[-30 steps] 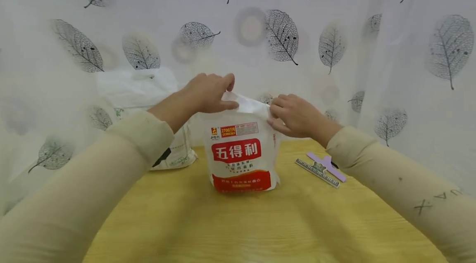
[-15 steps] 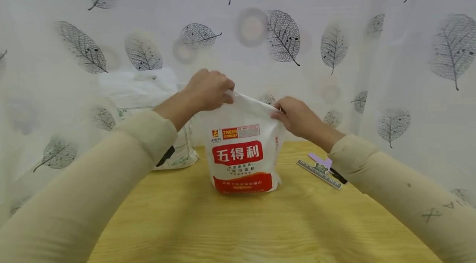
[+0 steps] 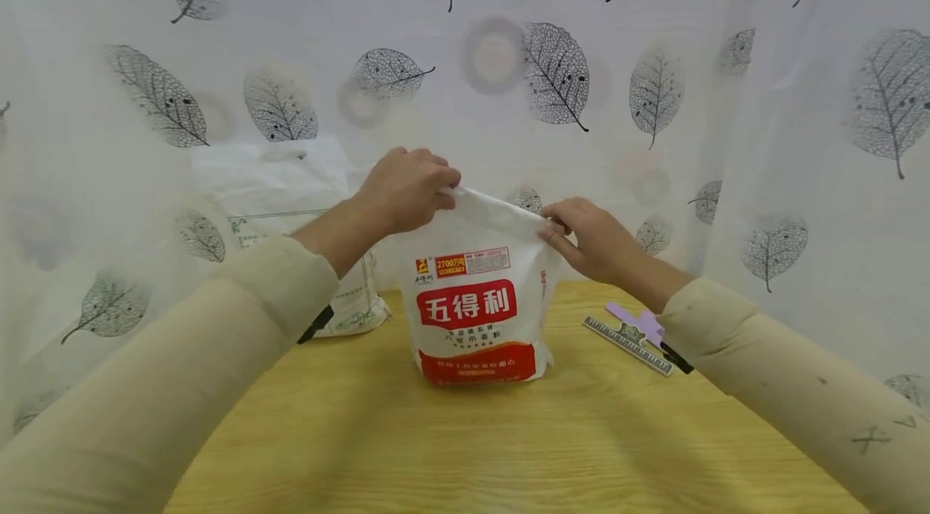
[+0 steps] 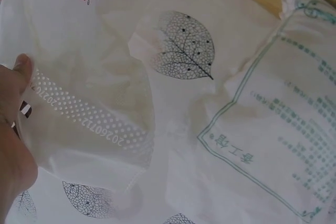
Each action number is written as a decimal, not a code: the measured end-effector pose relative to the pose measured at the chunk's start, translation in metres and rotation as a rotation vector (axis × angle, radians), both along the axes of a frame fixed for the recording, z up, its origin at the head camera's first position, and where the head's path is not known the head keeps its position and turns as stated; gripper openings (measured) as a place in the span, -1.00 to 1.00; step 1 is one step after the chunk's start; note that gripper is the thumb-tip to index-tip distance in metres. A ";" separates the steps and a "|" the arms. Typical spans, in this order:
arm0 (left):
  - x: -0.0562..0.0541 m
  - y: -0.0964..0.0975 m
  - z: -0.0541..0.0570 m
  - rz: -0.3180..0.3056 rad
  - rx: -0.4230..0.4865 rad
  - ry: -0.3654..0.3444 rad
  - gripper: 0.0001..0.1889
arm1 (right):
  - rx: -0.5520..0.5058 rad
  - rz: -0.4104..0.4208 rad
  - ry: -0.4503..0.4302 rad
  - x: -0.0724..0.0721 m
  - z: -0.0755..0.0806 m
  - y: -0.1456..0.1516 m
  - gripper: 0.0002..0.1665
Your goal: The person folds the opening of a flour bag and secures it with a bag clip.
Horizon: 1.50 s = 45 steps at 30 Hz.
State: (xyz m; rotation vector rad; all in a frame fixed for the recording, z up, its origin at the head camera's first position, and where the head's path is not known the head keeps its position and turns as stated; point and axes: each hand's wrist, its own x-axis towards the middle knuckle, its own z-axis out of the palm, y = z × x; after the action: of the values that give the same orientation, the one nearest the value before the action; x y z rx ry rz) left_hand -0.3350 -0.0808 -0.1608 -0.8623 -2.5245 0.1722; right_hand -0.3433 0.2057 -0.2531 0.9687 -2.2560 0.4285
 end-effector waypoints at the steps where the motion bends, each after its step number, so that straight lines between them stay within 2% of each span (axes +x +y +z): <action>1: 0.001 0.000 0.000 0.000 -0.003 0.004 -0.81 | 0.003 -0.002 -0.007 0.002 0.000 0.002 -0.76; 9: 0.004 -0.001 -0.002 -0.011 -0.013 0.012 -0.80 | 0.052 -0.164 -0.085 0.004 -0.012 0.033 -0.60; 17: 0.005 -0.001 -0.003 -0.027 -0.006 0.031 -0.79 | 0.227 -0.290 -0.120 0.001 -0.032 0.067 -0.61; 24: 0.005 -0.002 -0.004 -0.040 -0.015 0.049 -0.80 | 0.343 -0.346 -0.175 -0.001 -0.057 0.087 -0.58; 28: 0.005 -0.002 -0.005 -0.044 -0.011 0.051 -0.80 | 0.407 -0.378 -0.191 -0.003 -0.076 0.097 -0.58; 33: 0.004 -0.002 -0.006 -0.055 -0.005 0.063 -0.81 | 0.440 -0.425 -0.223 -0.001 -0.103 0.108 -0.63; 39: 0.005 -0.001 -0.007 -0.068 -0.004 0.071 -0.79 | 0.526 -0.474 -0.421 0.003 -0.131 0.117 -0.69; 42: 0.005 -0.001 -0.008 -0.072 -0.002 0.080 -0.80 | 0.500 -0.466 -0.467 0.003 -0.134 0.117 -0.71; 45: 0.005 -0.002 -0.009 -0.066 -0.005 0.091 -0.82 | 0.455 -0.424 -0.539 0.003 -0.128 0.114 -0.72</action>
State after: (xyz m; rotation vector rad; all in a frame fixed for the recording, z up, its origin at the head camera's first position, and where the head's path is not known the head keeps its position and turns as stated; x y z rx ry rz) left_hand -0.3295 -0.0832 -0.1696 -0.9173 -2.4090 0.1916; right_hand -0.3406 0.3193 -0.3807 0.5858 -3.0460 -0.0307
